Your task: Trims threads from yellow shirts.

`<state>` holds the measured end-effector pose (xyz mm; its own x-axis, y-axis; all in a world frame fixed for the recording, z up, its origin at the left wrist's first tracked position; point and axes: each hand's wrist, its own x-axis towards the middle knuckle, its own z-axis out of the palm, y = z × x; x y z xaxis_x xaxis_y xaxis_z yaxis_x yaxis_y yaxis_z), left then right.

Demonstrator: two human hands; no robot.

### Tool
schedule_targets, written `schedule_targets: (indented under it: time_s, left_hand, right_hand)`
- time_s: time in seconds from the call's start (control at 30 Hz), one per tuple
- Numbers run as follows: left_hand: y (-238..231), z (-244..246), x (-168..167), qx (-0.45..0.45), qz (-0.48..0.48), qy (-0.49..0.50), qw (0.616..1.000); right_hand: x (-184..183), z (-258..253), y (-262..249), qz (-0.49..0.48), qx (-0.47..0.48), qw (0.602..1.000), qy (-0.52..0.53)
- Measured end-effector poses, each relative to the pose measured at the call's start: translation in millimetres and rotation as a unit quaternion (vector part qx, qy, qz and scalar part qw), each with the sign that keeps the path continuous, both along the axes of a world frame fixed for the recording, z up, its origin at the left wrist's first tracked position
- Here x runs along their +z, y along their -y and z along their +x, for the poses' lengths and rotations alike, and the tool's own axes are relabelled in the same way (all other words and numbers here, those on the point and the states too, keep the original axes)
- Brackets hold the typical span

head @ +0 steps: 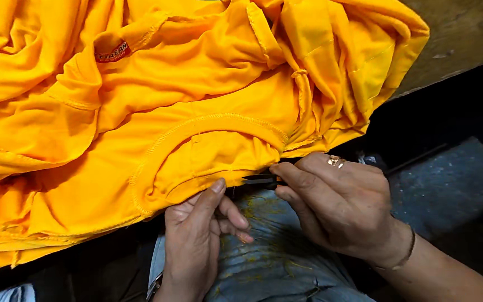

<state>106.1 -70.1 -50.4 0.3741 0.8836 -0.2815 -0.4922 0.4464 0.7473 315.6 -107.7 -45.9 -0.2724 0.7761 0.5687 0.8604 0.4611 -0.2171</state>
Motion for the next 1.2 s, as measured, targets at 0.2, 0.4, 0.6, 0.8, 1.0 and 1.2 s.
schedule_targets:
  time_s: [0.2, 0.4, 0.6, 0.8, 1.0, 1.2]
  left_hand:
    - [2.3, -0.4, 1.8, -0.001, 0.005, -0.006, 1.0]
    - [3.0, -0.7, 1.6, -0.002, 0.0, -0.012, 1.0]
    - [4.6, -0.2, 2.6, -0.004, -0.009, -0.011, 1.0]
    - [4.1, -3.3, -0.6, -0.014, -0.016, 0.015, 1.0]
    - [4.1, -2.0, -0.3, -0.004, -0.011, -0.03, 0.999]
    - [5.0, -3.5, -0.7, -0.007, -0.001, -0.077, 0.997]
  right_hand:
    - [-5.9, -2.7, -2.6, 0.006, 0.01, 1.0, -0.002]
    - [-7.0, -4.9, -3.6, 0.008, 0.012, 1.0, -0.005]
    - [-9.2, -7.8, -3.5, 0.013, 0.014, 1.0, -0.015]
    - [-9.3, -1.3, -1.3, -0.04, 0.065, 0.995, -0.068]
    - [-7.7, 15.9, 4.1, -0.198, 0.128, 0.934, -0.268]
    - [-8.4, 15.7, 8.5, -0.296, 0.089, 0.894, -0.324]
